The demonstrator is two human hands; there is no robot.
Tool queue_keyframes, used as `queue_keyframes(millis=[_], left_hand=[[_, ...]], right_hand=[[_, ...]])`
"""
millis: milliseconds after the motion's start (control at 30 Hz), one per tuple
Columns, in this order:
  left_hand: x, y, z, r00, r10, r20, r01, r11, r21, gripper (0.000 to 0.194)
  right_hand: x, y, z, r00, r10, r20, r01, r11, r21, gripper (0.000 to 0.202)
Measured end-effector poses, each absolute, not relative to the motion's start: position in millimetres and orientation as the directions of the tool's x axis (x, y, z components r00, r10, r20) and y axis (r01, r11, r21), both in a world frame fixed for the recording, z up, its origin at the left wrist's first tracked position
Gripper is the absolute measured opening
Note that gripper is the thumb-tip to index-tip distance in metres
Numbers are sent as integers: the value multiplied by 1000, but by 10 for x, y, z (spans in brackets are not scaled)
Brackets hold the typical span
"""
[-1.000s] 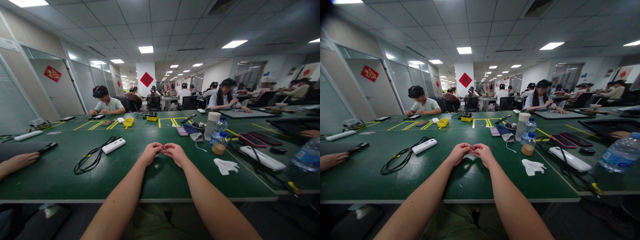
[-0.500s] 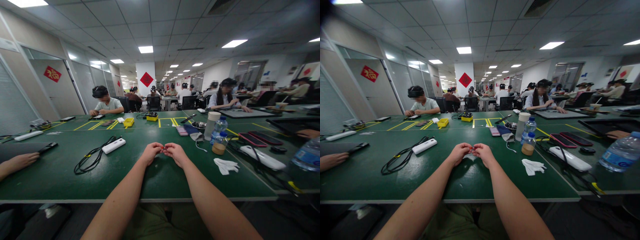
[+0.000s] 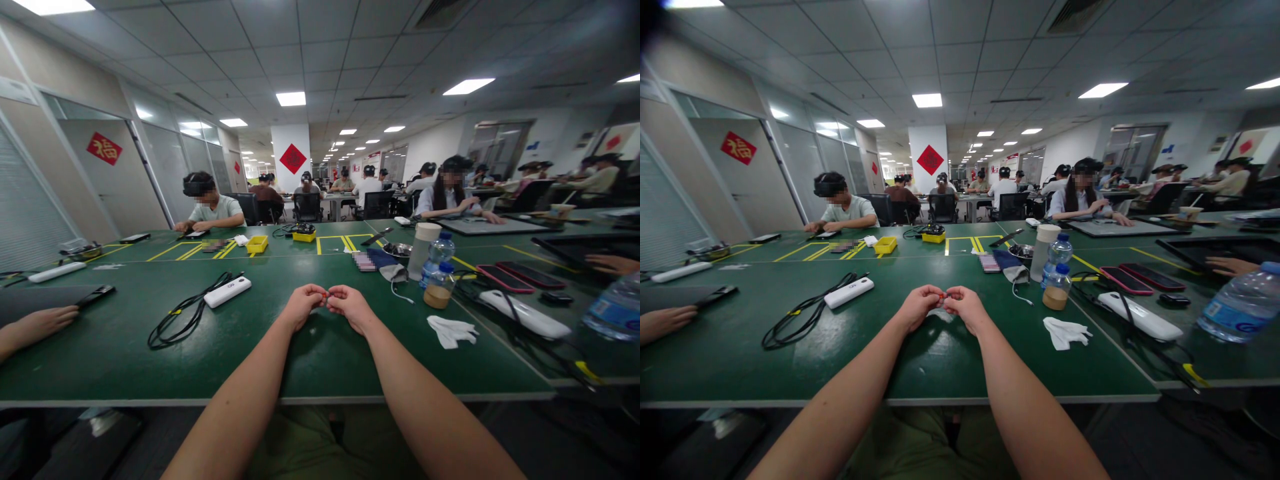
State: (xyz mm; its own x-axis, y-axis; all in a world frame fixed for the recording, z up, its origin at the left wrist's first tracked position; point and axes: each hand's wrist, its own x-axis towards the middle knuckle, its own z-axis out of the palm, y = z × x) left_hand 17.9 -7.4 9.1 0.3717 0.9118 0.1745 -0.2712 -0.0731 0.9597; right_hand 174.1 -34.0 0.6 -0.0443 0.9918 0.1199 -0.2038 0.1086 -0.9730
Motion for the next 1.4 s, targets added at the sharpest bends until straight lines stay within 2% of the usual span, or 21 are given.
queue_keyframes(millis=[233,467,700,867,1000,1200,1400], left_hand=[[184,-63,68,382,910,164,-297,-47,954,15],[168,-63,80,378,914,146,-315,-21,949,18],[178,-94,105,327,924,199,-283,-106,953,18],[178,-102,122,351,923,160,-270,-65,961,19],[169,-89,115,369,918,142,-292,-31,956,19],[156,-70,95,379,914,145,-331,-13,944,23],[171,-91,103,375,913,161,-304,-43,952,20]], right_hand=[[1729,-361,36,-45,991,126,-221,113,-969,30],[1723,-368,108,5,999,33,-288,33,-957,18],[1740,-349,59,-7,997,82,-257,77,-963,23],[1736,-372,64,-31,994,108,-250,97,-963,29],[1740,-368,74,-37,995,92,-262,79,-962,21],[1763,-326,67,-59,998,35,-369,10,-929,11],[1740,-336,67,-32,999,32,-319,20,-948,21]])
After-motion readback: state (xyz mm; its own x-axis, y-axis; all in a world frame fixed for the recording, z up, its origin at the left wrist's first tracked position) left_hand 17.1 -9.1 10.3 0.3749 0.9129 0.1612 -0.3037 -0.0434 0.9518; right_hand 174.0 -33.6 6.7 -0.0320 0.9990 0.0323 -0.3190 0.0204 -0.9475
